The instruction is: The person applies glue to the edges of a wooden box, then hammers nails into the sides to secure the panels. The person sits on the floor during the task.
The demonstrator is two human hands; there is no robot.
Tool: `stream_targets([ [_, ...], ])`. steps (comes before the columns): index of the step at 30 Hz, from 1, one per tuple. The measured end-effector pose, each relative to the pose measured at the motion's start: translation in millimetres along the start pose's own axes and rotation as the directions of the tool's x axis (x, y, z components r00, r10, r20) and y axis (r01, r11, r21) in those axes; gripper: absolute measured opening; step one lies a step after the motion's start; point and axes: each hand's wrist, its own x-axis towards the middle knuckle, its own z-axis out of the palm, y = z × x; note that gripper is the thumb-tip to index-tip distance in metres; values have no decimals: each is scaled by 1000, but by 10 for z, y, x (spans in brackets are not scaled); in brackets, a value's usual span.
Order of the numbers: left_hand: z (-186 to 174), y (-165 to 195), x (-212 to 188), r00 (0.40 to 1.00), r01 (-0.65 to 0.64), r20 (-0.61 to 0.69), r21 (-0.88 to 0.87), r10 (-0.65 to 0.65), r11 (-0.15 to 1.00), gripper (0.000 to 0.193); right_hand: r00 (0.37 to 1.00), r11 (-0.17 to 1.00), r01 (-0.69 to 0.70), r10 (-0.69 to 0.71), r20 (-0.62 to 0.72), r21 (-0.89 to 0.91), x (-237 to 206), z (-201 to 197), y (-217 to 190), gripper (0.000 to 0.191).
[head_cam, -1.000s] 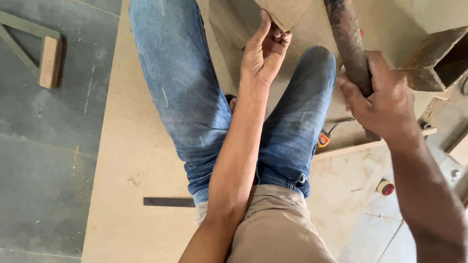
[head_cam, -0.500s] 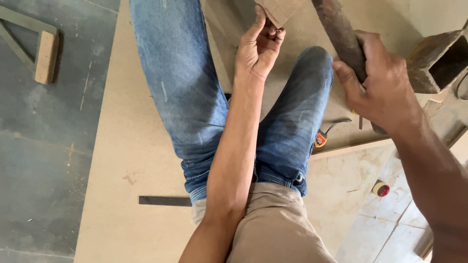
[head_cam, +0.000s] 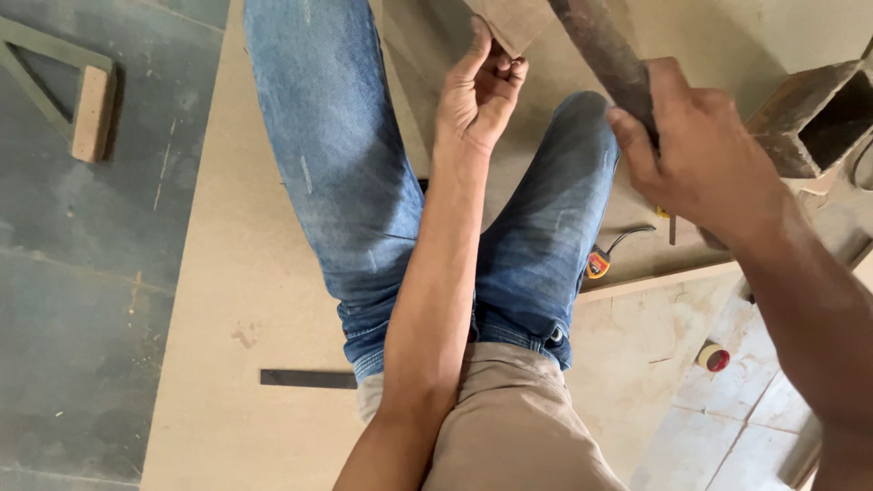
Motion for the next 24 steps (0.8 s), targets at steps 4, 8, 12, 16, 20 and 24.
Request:
stream_targets([
  [4, 33, 2, -5, 999, 9, 35, -12, -8, 1000, 27, 979, 994, 105, -109, -174, -31, -20, -16, -52, 32],
  [8, -1, -14, 5, 1000, 12, -9, -38, -13, 999, 26, 892, 888, 133, 86, -444, 440, -165, 71, -104, 31],
  [12, -51, 4, 53, 1000, 8, -19, -28, -9, 1000, 25, 945, 983, 117, -154, -288, -142, -103, 245, -10, 21],
  [16, -70, 21, 81, 998, 34, 62, -38, -32, 999, 24, 969, 931, -249, 239, -70, -268, -117, 243, 37, 57],
  [20, -73, 24, 45, 1000, 19, -8, -41, -19, 999, 26, 960, 977, -210, 198, -197, -40, -186, 136, -37, 46],
  [24, -50, 11, -5, 998, 43, 52, -64, -39, 997, 26, 960, 974, -221, 225, -166, 38, -175, 132, -119, 36],
])
